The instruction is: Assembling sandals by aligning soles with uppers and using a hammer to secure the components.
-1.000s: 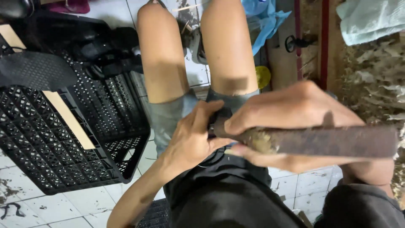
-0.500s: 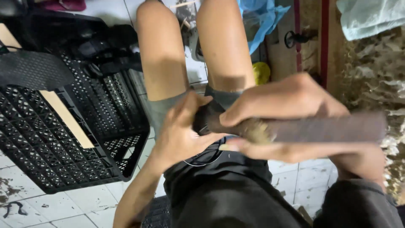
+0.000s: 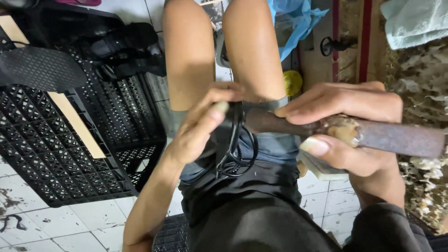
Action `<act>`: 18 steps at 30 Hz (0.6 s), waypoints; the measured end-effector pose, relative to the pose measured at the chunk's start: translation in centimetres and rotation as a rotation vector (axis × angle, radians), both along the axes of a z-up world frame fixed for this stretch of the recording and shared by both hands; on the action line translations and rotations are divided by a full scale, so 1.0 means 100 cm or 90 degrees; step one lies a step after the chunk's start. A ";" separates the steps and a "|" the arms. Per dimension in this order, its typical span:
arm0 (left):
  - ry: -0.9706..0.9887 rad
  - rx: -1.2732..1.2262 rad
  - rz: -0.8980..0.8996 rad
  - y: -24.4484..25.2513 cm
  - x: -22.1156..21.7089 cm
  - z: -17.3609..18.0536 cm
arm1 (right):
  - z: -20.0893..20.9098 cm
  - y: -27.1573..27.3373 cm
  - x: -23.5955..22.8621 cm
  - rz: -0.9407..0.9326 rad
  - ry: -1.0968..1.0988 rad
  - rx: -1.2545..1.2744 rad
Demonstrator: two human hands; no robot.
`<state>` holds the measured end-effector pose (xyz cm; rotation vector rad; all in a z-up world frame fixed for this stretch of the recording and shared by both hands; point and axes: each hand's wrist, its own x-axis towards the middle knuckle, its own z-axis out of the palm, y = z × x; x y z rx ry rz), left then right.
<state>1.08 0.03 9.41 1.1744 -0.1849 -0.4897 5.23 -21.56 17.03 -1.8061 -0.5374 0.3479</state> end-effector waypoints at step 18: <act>0.351 -0.012 0.379 -0.042 0.027 -0.040 | -0.050 0.038 -0.010 -0.127 -0.096 -0.018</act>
